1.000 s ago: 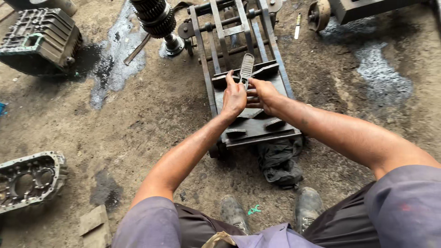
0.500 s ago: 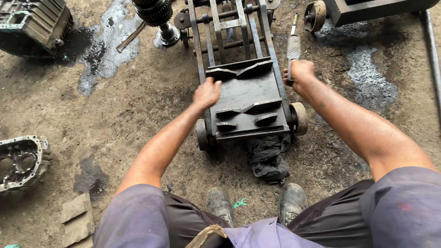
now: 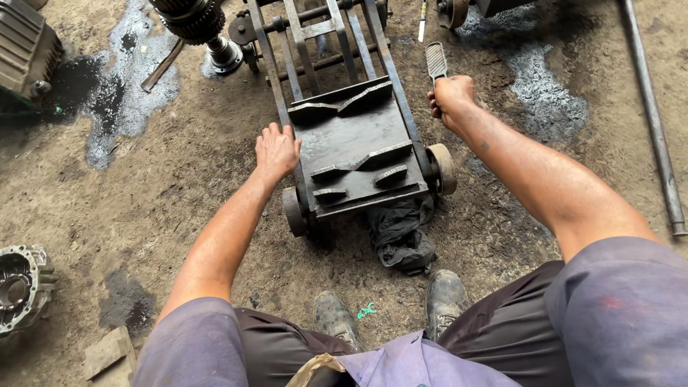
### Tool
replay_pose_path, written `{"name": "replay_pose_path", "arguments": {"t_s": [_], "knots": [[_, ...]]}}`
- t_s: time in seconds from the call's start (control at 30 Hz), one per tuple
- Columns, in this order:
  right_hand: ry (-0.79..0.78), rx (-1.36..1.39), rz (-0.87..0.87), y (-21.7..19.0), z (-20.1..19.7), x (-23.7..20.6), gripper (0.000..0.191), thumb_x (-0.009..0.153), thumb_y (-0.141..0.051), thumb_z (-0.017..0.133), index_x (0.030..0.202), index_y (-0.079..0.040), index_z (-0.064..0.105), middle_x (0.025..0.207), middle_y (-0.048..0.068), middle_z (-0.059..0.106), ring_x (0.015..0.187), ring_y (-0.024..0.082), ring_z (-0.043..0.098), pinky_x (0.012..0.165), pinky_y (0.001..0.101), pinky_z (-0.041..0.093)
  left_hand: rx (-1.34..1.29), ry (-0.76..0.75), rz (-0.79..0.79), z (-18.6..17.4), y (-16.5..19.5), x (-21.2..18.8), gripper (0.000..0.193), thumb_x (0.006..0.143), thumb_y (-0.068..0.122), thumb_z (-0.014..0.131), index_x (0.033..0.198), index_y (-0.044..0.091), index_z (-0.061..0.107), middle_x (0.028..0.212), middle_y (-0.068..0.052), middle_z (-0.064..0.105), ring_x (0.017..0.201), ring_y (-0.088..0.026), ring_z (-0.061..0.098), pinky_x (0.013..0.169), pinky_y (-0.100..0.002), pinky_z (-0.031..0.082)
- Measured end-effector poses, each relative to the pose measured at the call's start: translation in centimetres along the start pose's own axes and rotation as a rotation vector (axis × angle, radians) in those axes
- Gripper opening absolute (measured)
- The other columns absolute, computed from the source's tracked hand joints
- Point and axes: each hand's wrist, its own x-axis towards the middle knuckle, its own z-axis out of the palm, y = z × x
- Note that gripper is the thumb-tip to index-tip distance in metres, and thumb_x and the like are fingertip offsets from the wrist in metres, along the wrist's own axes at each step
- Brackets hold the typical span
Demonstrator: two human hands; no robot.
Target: The person cleans a metal frame using a cloth and a wire brush. They wipe various parts of the frame, including the wheels and the threaded rod, while squatting on the ground.
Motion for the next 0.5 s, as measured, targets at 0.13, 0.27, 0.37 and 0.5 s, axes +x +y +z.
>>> {"name": "replay_pose_path", "arguments": {"t_s": [0.13, 0.27, 0.37, 0.5], "knots": [[-0.007, 0.001, -0.012, 0.0, -0.1, -0.1, 0.017, 0.097, 0.000, 0.048, 0.110, 0.002, 0.057, 0.079, 0.005, 0.064, 0.053, 0.006, 0.052, 0.042, 0.0219, 0.044, 0.103, 0.058, 0.112, -0.1, 0.7, -0.1, 0.045, 0.102, 0.042, 0.060, 0.117, 0.000, 0.062, 0.111, -0.021, 0.056, 0.105, -0.035, 0.057, 0.088, -0.049, 0.047], [-0.010, 0.010, -0.015, 0.3, -0.3, 0.5, 0.018, 0.096, 0.001, 0.048, 0.111, 0.001, 0.059, 0.079, 0.005, 0.063, 0.053, 0.006, 0.052, 0.042, 0.0216, 0.043, 0.103, 0.022, 0.111, -0.4, 0.7, -0.3, 0.045, 0.102, 0.042, 0.059, 0.119, 0.000, 0.061, 0.111, -0.020, 0.056, 0.104, -0.034, 0.057, 0.087, -0.049, 0.046], [0.001, -0.002, -0.001, 0.5, -0.5, 0.9, 0.018, 0.097, -0.001, 0.048, 0.112, 0.000, 0.058, 0.078, 0.005, 0.064, 0.053, 0.006, 0.052, 0.042, 0.0207, 0.043, 0.115, -0.014, 0.084, -0.6, 0.5, -0.4, 0.046, 0.102, 0.042, 0.058, 0.120, 0.000, 0.061, 0.110, -0.020, 0.056, 0.104, -0.034, 0.056, 0.087, -0.048, 0.046], [0.005, -0.001, 0.007, 0.6, -0.7, 1.1, 0.021, 0.098, -0.002, 0.048, 0.116, 0.001, 0.059, 0.079, 0.004, 0.064, 0.053, 0.005, 0.051, 0.042, 0.0205, 0.043, 0.136, -0.044, 0.062, -0.7, 0.1, -0.5, 0.046, 0.102, 0.042, 0.058, 0.121, 0.000, 0.061, 0.111, -0.020, 0.056, 0.105, -0.033, 0.056, 0.088, -0.048, 0.046]]}}
